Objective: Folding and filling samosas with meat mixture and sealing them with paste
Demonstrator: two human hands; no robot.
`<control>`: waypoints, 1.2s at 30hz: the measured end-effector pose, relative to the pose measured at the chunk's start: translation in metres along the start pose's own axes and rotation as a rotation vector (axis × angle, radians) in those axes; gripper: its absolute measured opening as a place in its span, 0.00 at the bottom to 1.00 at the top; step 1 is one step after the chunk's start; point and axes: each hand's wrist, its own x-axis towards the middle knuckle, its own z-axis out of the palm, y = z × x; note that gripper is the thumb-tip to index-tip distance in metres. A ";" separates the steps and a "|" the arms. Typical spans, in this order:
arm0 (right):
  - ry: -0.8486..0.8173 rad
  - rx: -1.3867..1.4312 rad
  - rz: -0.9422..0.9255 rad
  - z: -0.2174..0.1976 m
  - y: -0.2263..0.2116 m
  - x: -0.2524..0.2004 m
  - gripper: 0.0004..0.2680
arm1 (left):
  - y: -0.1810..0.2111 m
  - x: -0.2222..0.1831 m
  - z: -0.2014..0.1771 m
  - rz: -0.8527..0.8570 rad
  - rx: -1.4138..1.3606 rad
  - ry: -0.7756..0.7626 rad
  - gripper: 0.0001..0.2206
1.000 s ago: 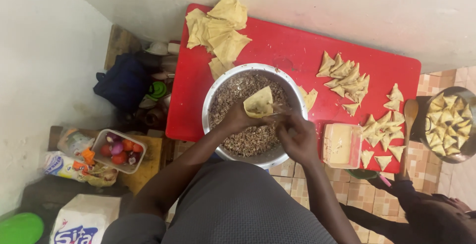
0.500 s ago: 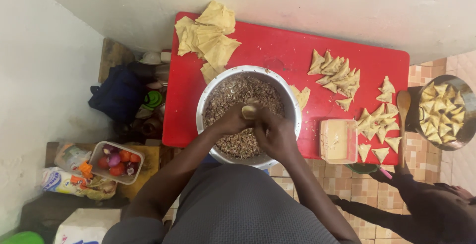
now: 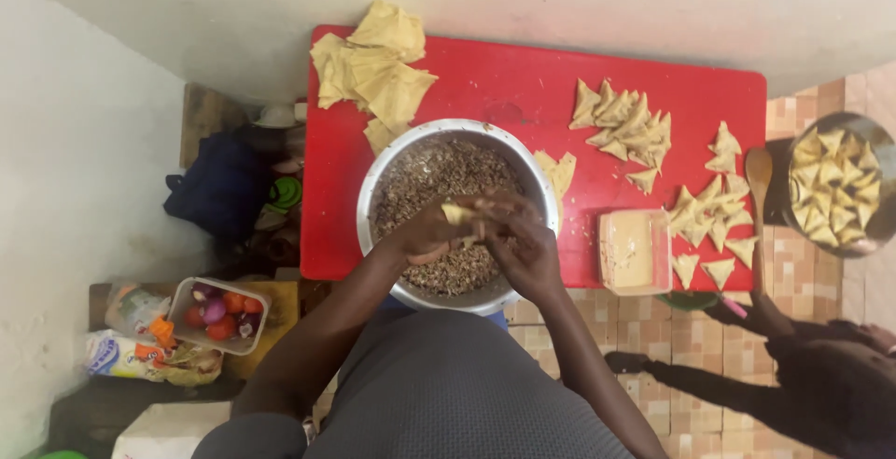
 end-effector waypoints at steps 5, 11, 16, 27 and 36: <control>0.120 -0.465 -0.169 -0.025 0.036 -0.005 0.16 | -0.031 0.027 0.001 -0.126 -0.141 0.035 0.30; 0.265 -0.486 0.156 -0.101 0.072 -0.044 0.08 | -0.120 0.054 -0.052 -0.299 0.018 0.404 0.18; 0.123 -0.933 0.606 -0.223 0.221 -0.147 0.16 | -0.115 0.065 -0.032 -0.284 0.042 0.468 0.16; -0.354 -1.357 0.917 -0.249 0.329 -0.214 0.15 | -0.121 0.103 0.018 -0.214 -0.021 0.465 0.18; 0.433 -0.114 0.371 -0.256 0.065 -0.091 0.07 | -0.113 0.097 0.006 -0.017 -0.116 0.104 0.27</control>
